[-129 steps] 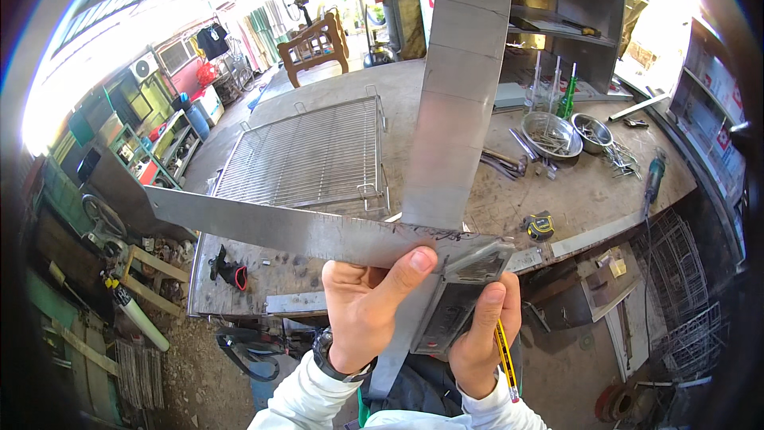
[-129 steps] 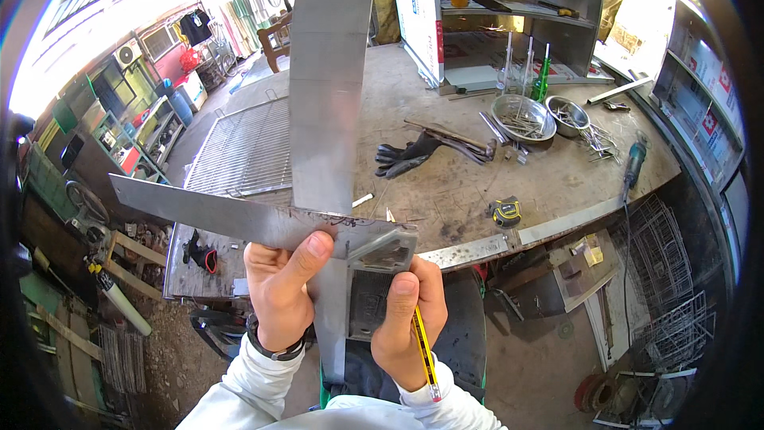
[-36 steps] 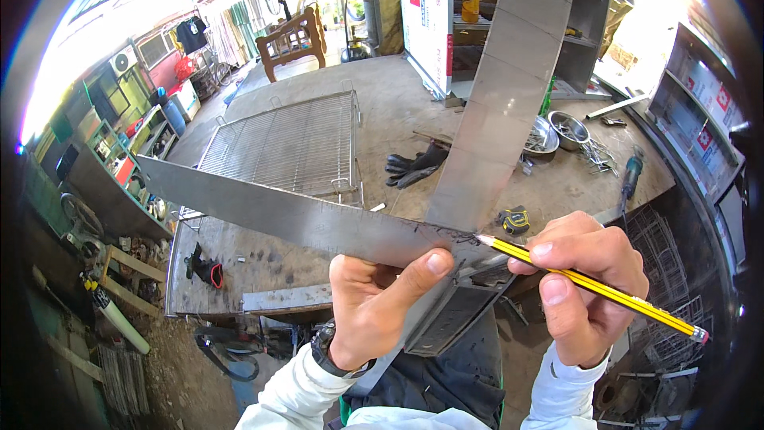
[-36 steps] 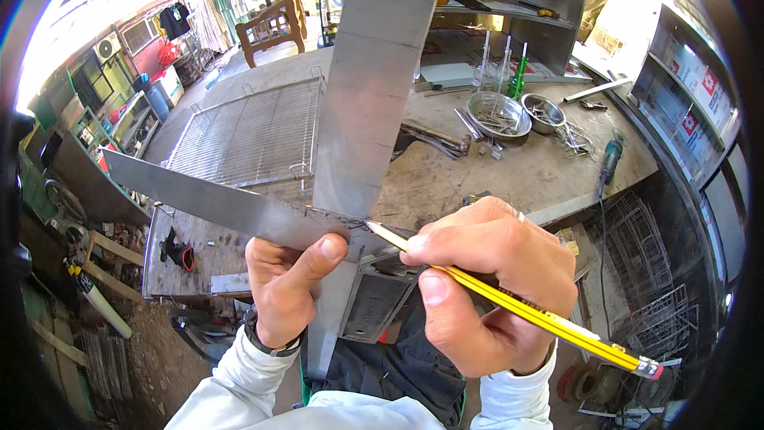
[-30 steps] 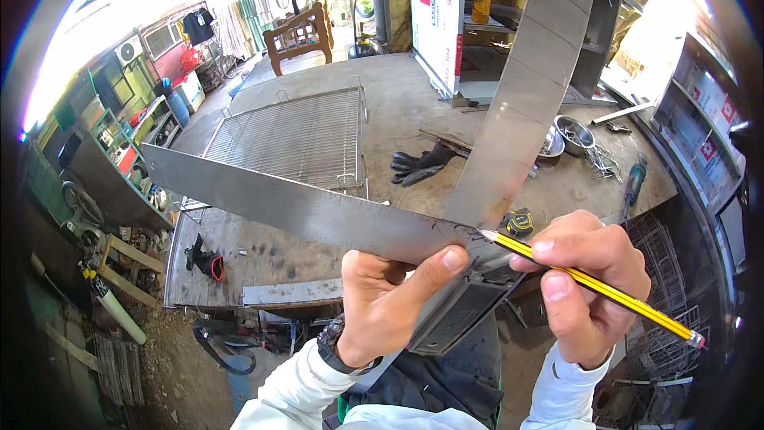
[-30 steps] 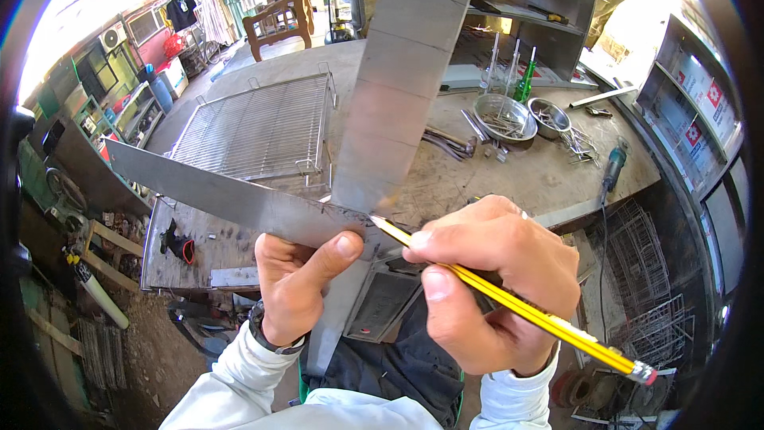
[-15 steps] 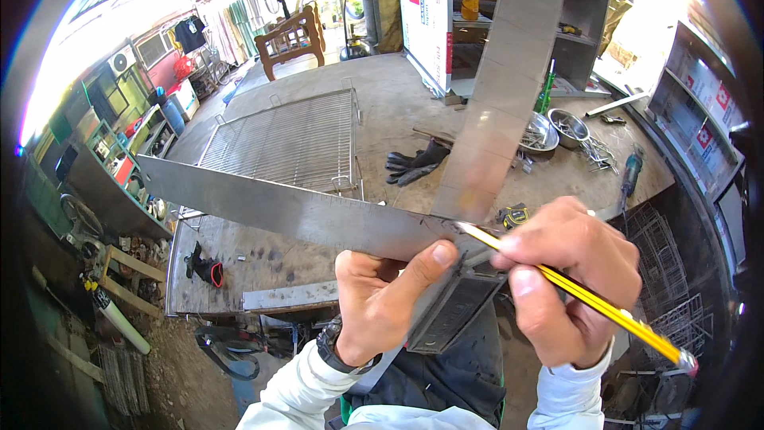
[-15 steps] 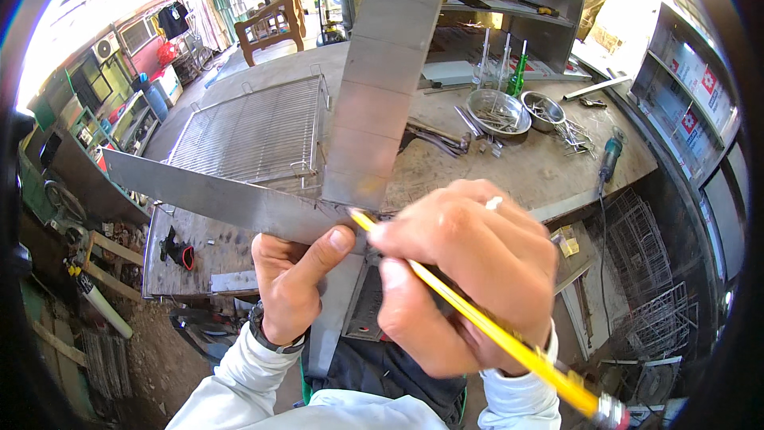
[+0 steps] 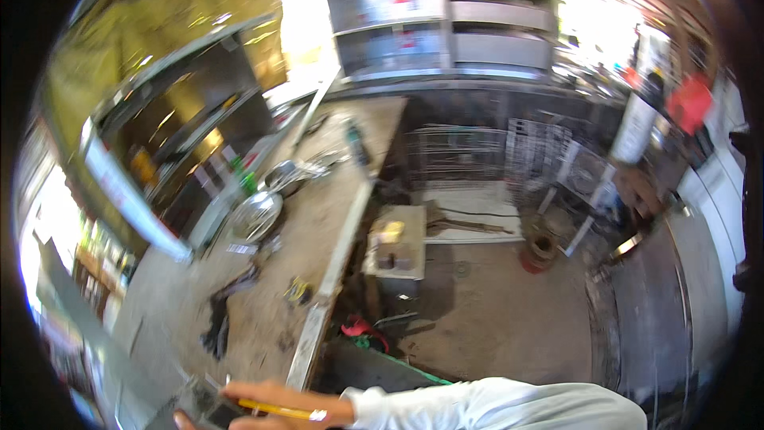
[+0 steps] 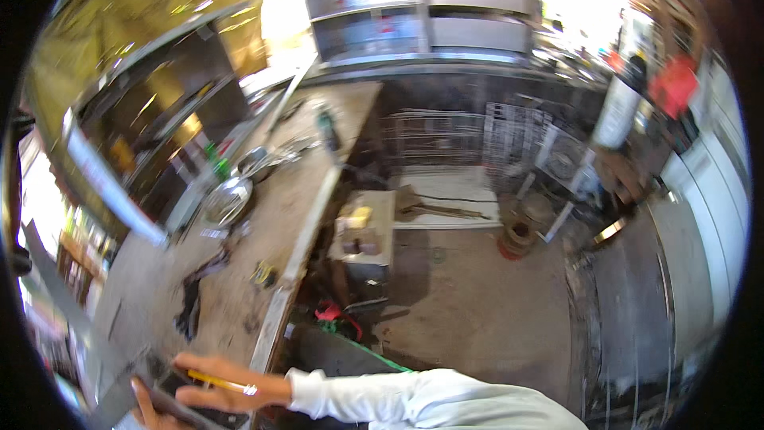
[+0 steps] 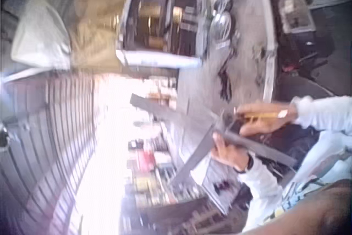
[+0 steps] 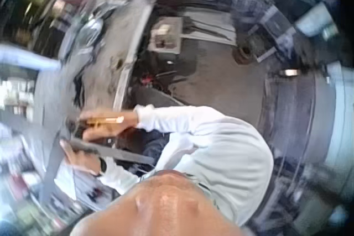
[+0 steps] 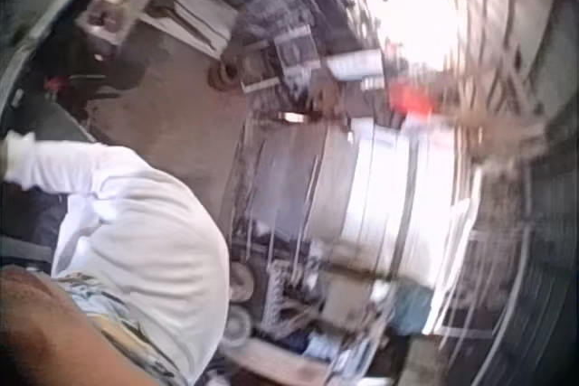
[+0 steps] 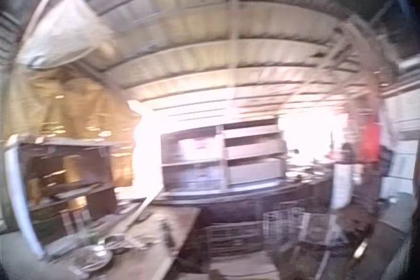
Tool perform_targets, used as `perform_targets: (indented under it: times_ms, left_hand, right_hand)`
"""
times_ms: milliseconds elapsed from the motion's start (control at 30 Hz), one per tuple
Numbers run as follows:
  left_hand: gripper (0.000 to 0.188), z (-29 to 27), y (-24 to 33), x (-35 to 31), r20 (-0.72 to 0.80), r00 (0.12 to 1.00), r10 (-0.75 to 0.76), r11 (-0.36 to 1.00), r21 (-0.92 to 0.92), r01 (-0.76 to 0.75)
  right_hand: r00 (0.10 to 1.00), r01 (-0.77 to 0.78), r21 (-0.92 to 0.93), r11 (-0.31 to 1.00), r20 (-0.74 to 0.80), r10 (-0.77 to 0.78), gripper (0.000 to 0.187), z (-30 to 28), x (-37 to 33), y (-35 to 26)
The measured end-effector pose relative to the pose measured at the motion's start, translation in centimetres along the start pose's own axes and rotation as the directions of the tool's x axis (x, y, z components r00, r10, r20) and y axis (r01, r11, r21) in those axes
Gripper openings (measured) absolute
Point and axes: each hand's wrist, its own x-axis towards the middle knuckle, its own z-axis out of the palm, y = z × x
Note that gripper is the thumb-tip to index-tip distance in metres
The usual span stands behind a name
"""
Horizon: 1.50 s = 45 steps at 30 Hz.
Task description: The person measures a flat metal bar with a tape measure and square, then uses a pencil to mark measurement points and lines along the bar. The person repeatedly repositions the square and pencil to mark multiple points on the metal bar.
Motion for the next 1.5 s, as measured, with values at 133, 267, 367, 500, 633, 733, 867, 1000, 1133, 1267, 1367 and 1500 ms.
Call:
perform_targets:
  times_ms: [133, 267, 367, 500, 633, 733, 867, 1000, 1133, 1267, 1367, 1500]
  left_hand:
    - [0.052, 1.1, 5.0, 1.9, 0.057, 0.982, -0.181, 0.979, -0.088, 0.186]
    - [0.046, -0.5, 5.8, 2.9, 0.114, 0.876, -0.469, 0.846, -0.226, 0.482]
    - [0.043, -1.1, 8.1, 3.1, 0.12, 0.864, -0.488, 0.827, -0.251, 0.502]
    - [0.042, -0.8, 12.2, 2.9, 0.103, 0.883, -0.458, 0.852, -0.234, 0.469]
    - [0.044, -3.0, 10.3, 3.2, 0.128, 0.832, -0.541, 0.784, -0.284, 0.553]
    - [0.047, -3.5, 9.7, 3.2, 0.12, 0.816, -0.566, 0.775, -0.261, 0.576]
    - [0.049, -3.6, 9.3, 2.9, 0.089, 0.825, -0.557, 0.773, -0.306, 0.555]
    - [0.052, -3.1, 9.7, 2.4, 0.027, 0.853, -0.522, 0.81, -0.299, 0.505]
    - [0.054, -4.4, 7.2, 1.9, 0.072, 0.841, -0.536, 0.808, -0.245, 0.536]
    - [0.051, -3.7, 6.1, 0.7, 0.033, 0.82, -0.571, 0.797, -0.215, 0.564]
    - [0.05, -3.1, 5.0, -0.2, 0.01, 0.863, -0.505, 0.849, -0.176, 0.498]
    - [0.047, -3.1, 3.2, -1.3, -0.03, 0.916, -0.401, 0.911, -0.123, 0.394]
  right_hand:
    - [0.981, -0.121, 0.109, 0.987, -0.14, 0.135, 0.047, 2.5, -0.2, 0.8]
    - [0.976, -0.122, 0.301, 0.946, -0.139, 0.17, 0.05, 3.9, -0.6, -0.6]
    - [0.98, -0.108, 0.283, 0.953, -0.132, 0.151, 0.053, 4.4, -1.0, -1.8]
    - [0.981, -0.086, 0.301, 0.95, -0.14, 0.133, 0.051, 5.1, -1.1, -1.4]
    - [0.987, -0.027, 0.351, 0.936, -0.139, 0.08, 0.042, 7.0, -0.5, 0.0]
    - [0.982, 0.007, 0.38, 0.925, -0.178, 0.066, 0.037, 7.3, -1.0, -0.9]
    - [0.978, 0.052, 0.41, 0.911, -0.205, 0.036, 0.036, 7.5, -1.4, -2.0]
    - [0.98, 0.062, 0.298, 0.953, -0.2, -0.002, 0.035, 7.3, -1.5, -1.3]
    - [0.985, 0.025, 0.223, 0.975, -0.172, 0.014, 0.034, 6.7, -1.7, -0.8]
    - [0.974, -0.066, 0.346, 0.936, -0.181, 0.135, 0.034, 6.3, -2.2, -1.1]
    - [0.963, -0.134, 0.309, 0.942, -0.185, 0.198, 0.035, 6.3, -2.6, 0.2]
    - [0.952, -0.209, 0.305, 0.929, -0.152, 0.265, 0.038, 6.0, -3.0, -0.5]
